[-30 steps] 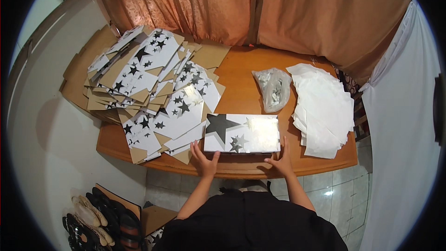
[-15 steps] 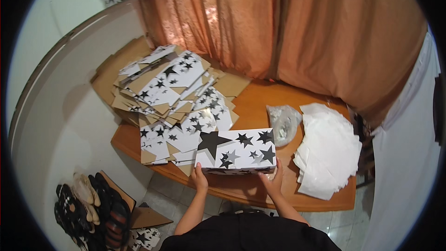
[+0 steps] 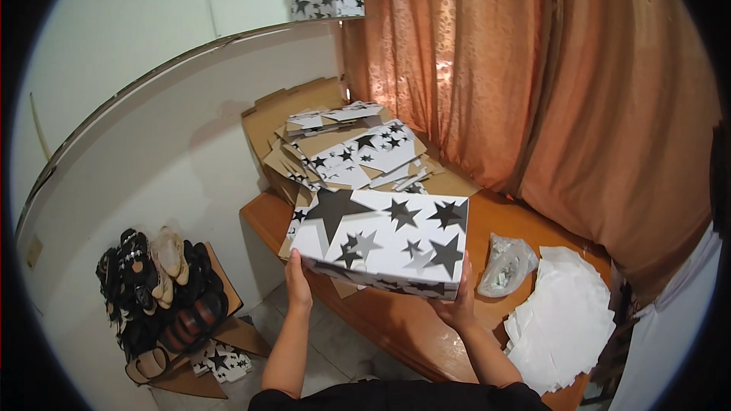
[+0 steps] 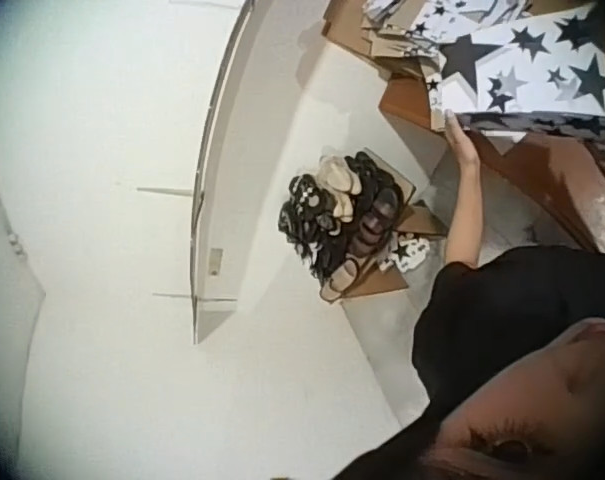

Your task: The person is folding and assembling star-patterned cardboard shoe boxes, placing tissue paper inside, and stacking them on a shelf.

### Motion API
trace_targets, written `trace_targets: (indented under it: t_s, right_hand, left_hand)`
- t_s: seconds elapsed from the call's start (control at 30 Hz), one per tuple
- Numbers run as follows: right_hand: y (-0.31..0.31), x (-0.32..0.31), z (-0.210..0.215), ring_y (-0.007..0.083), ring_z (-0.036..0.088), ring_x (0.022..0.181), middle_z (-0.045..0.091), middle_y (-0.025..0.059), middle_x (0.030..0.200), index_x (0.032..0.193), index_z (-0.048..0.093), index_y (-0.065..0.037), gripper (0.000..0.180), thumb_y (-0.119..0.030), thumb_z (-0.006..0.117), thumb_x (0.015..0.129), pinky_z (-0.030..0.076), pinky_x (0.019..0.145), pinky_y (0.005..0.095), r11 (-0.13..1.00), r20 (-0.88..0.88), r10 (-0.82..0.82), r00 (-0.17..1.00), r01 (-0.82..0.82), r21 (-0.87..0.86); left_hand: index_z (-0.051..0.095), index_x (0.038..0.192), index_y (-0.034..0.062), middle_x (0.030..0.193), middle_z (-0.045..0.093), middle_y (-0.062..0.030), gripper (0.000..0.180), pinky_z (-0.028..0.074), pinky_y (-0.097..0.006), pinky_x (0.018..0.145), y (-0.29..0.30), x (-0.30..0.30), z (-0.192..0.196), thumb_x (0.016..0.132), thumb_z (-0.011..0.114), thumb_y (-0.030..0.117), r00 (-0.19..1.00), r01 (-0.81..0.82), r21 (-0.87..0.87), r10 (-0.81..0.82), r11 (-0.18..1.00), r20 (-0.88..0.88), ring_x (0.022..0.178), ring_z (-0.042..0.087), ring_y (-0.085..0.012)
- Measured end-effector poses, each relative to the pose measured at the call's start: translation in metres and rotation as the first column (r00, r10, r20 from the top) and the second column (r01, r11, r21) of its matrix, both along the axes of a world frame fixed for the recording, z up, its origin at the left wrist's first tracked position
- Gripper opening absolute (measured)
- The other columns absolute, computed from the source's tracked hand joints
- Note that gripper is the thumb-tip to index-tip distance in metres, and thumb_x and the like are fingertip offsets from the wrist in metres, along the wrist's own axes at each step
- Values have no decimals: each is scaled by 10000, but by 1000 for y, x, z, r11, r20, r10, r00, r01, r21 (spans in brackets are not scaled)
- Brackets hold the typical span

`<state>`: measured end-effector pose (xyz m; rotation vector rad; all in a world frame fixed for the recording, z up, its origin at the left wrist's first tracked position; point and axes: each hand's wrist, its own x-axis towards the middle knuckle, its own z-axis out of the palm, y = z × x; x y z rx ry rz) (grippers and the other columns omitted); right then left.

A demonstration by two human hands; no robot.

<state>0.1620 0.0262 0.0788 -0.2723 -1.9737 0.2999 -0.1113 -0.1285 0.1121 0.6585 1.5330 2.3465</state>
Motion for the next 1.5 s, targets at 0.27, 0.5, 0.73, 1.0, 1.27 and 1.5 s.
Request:
trace_targets:
  t_s: [0.27, 0.5, 0.73, 1.0, 1.27, 1.5]
  right_hand:
    - [34, -62, 32, 467, 246, 1311, 50, 327, 1452, 1452, 22, -219, 1041, -64, 734, 709, 328, 1006, 483, 963, -209, 212, 955, -241, -124]
    - [75, -147, 118, 280, 471, 1131, 410, 226, 1282, 1418, 72, 17, 943, -36, 712, 727, 392, 937, 377, 984, -506, 55, 861, -133, -119]
    - [113, -251, 256, 266, 399, 1212, 352, 211, 1344, 1424, 101, 6, 811, -122, 644, 836, 318, 1009, 361, 932, -683, 147, 716, -331, -146]
    - [177, -387, 367, 443, 239, 1318, 240, 340, 1395, 1422, 244, -109, 745, -379, 624, 840, 287, 1037, 417, 964, -611, -112, 784, 235, 125]
    - [222, -504, 381, 477, 276, 1283, 254, 356, 1374, 1419, 252, -229, 741, -390, 645, 812, 348, 982, 457, 924, -452, -313, 835, 379, 61]
    - [260, -557, 374, 352, 465, 1115, 467, 187, 1159, 1290, 389, -170, 687, -250, 751, 712, 401, 917, 418, 976, -554, -212, 805, 208, -70]
  left_hand:
    - [289, 1371, -18, 1348, 393, -119, 548, 271, -328, 1040, 25, -55, 77, 960, 408, 325, 935, 183, 128, -132, 975, -329, 1232, 383, -210]
    - [212, 1436, 76, 1452, 270, -145, 612, 187, -396, 1092, 56, -122, 198, 967, 219, 469, 795, 209, 68, -129, 976, -593, 1335, 268, -239]
    - [260, 1430, 232, 1490, 217, -59, 687, 47, -573, 1069, 116, -234, 283, 820, 529, 397, -190, -775, 206, 92, 597, -978, 1373, 190, -237]
    - [253, 1430, 231, 1496, 208, -16, 770, -153, -585, 1019, 172, -364, 319, 745, 573, 382, -368, -861, 321, -48, 395, -928, 1384, 156, -141]
    - [320, 1407, 214, 1461, 287, 16, 727, -187, -582, 1010, 185, -416, 309, 735, 551, 370, -614, -700, 584, 70, 411, -786, 1363, 214, -112]
    - [399, 1368, 216, 1411, 368, 26, 658, -180, -573, 1015, 189, -427, 311, 740, 539, 355, -690, -596, 682, 165, 424, -705, 1331, 284, -98]
